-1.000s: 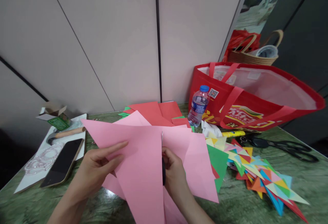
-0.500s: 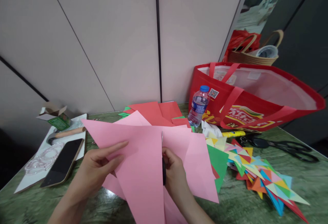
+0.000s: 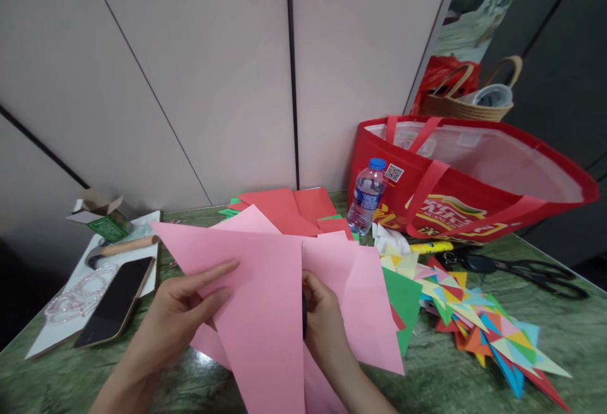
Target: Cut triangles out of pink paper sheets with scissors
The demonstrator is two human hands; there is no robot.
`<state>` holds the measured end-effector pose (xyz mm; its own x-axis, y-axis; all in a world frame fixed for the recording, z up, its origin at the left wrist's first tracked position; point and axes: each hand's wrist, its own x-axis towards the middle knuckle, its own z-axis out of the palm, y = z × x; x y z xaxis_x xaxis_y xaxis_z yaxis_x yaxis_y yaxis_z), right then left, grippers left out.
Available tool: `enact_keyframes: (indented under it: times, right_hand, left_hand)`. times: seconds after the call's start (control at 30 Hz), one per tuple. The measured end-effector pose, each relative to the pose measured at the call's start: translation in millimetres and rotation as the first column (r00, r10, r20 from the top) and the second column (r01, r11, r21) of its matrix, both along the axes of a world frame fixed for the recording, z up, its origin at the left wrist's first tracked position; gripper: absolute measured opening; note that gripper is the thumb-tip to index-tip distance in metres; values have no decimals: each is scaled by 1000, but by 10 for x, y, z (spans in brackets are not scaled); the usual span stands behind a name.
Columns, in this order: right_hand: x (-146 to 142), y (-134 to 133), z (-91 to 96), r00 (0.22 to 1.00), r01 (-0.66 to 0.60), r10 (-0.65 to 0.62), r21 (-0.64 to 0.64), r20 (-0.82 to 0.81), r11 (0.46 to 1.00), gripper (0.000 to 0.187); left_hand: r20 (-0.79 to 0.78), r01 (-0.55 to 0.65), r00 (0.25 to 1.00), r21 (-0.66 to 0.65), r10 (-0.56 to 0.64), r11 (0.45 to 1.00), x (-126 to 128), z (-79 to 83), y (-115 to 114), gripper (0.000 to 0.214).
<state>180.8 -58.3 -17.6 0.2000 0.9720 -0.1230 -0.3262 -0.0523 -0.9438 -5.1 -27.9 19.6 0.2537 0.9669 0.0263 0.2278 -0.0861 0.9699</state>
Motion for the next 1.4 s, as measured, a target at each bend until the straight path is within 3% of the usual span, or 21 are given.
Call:
enact_keyframes:
  times: [0.67,1.1,1.4]
  right_hand:
    - [54,17,8,999,29,-30,29,33,999,23]
    - [61,21,-24,999,32,-32,4,-9,999,17]
    - [69,21,-31,1000,26,-26,5,-8,1000,18]
  left_hand:
    - [-45,10,999,-16,-11,1000,39,-16,-20,35]
    - [31,26,999,-69,-24,997,61,59,-49,35]
    - [-11,25,1000,-30,-26,999,54,31,-38,36]
